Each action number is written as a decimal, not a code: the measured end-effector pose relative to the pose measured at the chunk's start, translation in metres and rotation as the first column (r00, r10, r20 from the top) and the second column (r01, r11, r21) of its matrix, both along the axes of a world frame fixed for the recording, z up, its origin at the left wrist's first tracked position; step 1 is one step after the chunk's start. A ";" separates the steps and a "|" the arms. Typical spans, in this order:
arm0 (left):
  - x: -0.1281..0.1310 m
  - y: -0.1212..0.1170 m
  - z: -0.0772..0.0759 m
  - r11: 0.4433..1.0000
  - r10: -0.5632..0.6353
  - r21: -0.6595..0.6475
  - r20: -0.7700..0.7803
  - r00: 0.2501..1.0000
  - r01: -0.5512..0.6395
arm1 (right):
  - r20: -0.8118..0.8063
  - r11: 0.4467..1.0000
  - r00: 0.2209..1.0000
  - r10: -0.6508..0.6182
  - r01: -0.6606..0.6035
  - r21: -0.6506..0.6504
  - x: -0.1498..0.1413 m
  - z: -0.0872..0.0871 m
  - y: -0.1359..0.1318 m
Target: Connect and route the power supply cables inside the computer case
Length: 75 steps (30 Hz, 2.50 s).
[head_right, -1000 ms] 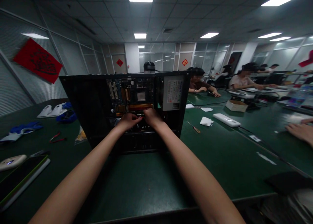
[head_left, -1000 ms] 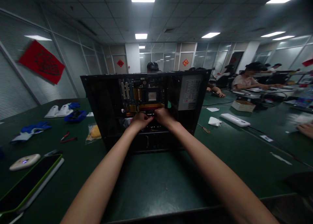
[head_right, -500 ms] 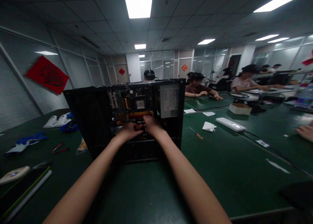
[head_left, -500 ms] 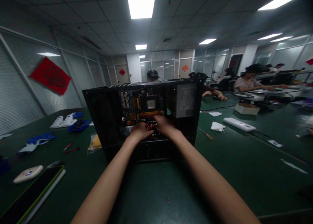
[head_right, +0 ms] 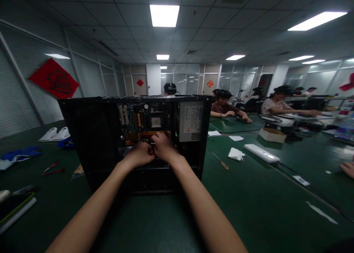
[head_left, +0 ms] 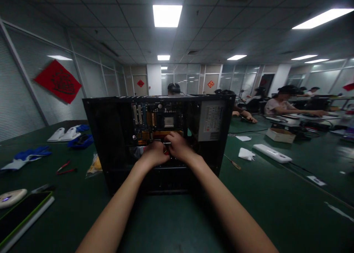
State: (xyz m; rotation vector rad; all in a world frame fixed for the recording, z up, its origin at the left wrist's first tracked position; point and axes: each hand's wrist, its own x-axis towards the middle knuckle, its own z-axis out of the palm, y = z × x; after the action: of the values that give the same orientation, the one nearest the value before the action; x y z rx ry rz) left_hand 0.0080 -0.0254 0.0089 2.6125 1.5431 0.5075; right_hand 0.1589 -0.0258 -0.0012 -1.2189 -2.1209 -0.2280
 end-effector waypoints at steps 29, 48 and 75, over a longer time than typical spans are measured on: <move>-0.015 -0.015 0.049 0.956 -0.230 0.045 0.724 0.650 0.289 | -0.254 0.919 0.886 0.389 -0.351 0.183 0.010 0.024 -0.016; -0.058 -0.087 0.107 0.804 -0.547 0.459 0.321 0.773 0.378 | -0.128 0.921 0.951 0.281 -0.229 0.315 0.003 0.085 -0.106; -0.035 -0.084 0.096 0.613 -0.639 0.669 0.108 0.762 0.420 | -0.058 0.964 0.996 0.061 -0.044 0.261 0.008 0.101 -0.123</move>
State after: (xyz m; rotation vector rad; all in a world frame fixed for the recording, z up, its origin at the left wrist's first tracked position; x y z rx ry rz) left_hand -0.0275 -0.1096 0.1050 2.9792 0.4359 1.4921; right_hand 0.1671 -0.1488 0.1002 -1.0020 -1.9907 -0.4227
